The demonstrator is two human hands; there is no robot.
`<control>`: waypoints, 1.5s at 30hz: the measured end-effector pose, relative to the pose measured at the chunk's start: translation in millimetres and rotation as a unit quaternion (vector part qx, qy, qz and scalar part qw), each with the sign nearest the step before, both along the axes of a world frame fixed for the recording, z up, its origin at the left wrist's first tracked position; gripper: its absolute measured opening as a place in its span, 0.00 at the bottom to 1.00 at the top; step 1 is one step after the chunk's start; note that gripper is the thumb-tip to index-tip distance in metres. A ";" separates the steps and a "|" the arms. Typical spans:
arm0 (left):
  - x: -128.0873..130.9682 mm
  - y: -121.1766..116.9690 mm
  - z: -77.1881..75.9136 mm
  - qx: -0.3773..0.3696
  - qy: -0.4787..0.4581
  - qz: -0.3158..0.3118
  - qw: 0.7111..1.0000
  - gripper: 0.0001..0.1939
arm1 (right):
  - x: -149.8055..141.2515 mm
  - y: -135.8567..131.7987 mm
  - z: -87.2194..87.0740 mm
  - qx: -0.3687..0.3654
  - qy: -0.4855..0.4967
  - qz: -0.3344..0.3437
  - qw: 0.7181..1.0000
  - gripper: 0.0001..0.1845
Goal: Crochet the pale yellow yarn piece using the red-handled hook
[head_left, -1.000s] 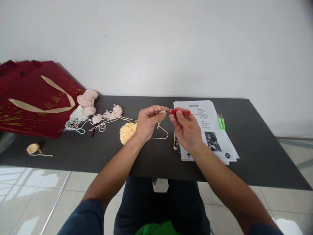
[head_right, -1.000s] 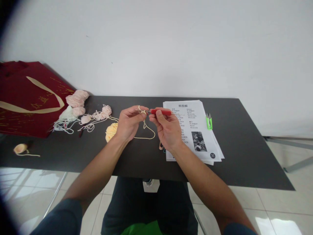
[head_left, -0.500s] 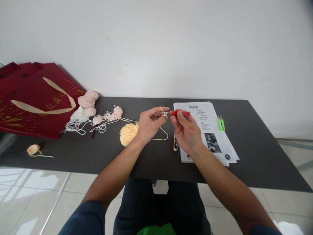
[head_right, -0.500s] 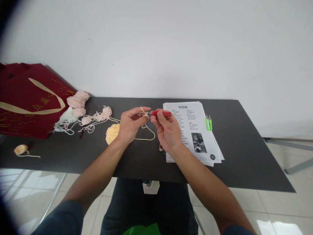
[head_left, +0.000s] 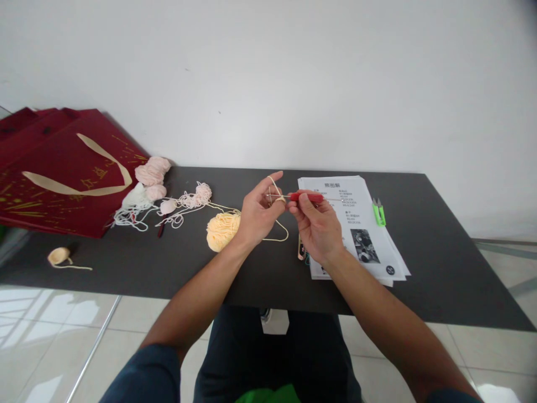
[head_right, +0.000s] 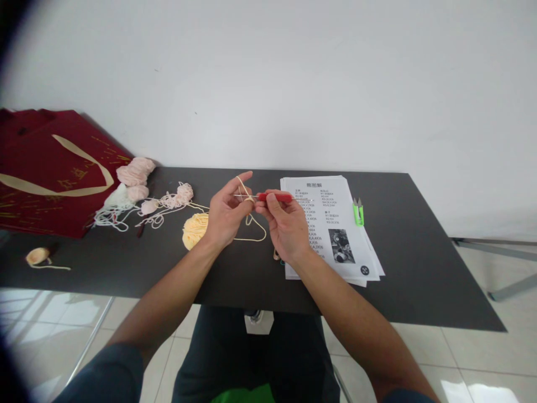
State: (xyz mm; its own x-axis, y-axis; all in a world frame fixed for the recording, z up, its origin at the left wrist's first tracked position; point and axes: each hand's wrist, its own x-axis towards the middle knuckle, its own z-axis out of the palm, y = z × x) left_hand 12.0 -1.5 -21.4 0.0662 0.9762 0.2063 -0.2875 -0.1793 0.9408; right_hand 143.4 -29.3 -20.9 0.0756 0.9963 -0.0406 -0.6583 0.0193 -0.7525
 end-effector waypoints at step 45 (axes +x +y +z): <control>-1.5 -5.1 1.0 0.079 0.010 0.130 0.988 0.16 | 6.9 -4.8 -11.4 0.234 -0.195 -0.156 0.940 0.05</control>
State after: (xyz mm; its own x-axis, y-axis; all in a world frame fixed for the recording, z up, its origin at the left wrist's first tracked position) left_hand 10.5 -6.6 -20.4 -0.1769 0.9168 0.3580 -0.1939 -0.3890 0.9006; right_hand 150.2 -34.1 -32.3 0.2851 0.8256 0.4870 -0.2421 0.5536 -0.7968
